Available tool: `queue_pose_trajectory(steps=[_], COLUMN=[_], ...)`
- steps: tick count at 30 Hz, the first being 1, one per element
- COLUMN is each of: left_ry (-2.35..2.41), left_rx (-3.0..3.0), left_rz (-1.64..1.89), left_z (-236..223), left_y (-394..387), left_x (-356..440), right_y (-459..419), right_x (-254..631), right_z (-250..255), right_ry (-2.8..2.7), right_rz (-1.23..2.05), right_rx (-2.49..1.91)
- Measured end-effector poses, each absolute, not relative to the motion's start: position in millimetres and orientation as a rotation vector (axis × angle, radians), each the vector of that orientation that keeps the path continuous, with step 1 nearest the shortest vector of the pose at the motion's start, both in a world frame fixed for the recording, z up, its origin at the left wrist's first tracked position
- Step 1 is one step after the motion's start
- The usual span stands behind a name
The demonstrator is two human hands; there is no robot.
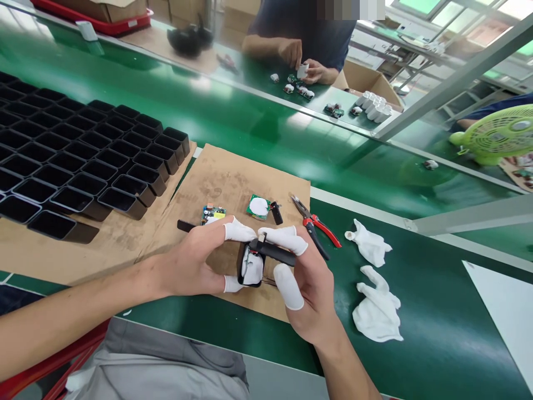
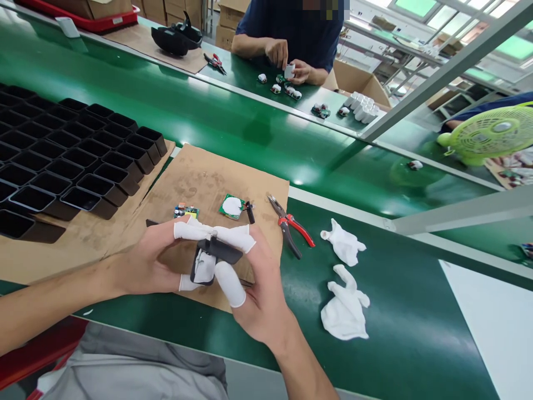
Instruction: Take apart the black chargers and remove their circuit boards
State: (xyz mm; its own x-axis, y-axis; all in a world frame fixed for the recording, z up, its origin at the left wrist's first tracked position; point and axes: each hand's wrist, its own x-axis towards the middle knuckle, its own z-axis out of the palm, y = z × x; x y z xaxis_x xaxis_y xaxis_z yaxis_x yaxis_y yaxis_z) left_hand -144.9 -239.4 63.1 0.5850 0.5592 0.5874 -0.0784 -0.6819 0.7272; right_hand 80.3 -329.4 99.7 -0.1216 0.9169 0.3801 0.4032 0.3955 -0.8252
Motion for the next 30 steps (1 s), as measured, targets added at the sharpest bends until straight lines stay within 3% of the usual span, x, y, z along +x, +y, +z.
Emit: queue_pose_trajectory(steps=[30], left_ry=[0.41], left_rx=[2.018], left_rz=[1.055], left_z=[63], left_y=[-240], left_x=[-144], right_y=[-329], right_x=[72], right_z=[93], right_ry=[-1.643], right_rz=[0.781], right_rx=[-1.283])
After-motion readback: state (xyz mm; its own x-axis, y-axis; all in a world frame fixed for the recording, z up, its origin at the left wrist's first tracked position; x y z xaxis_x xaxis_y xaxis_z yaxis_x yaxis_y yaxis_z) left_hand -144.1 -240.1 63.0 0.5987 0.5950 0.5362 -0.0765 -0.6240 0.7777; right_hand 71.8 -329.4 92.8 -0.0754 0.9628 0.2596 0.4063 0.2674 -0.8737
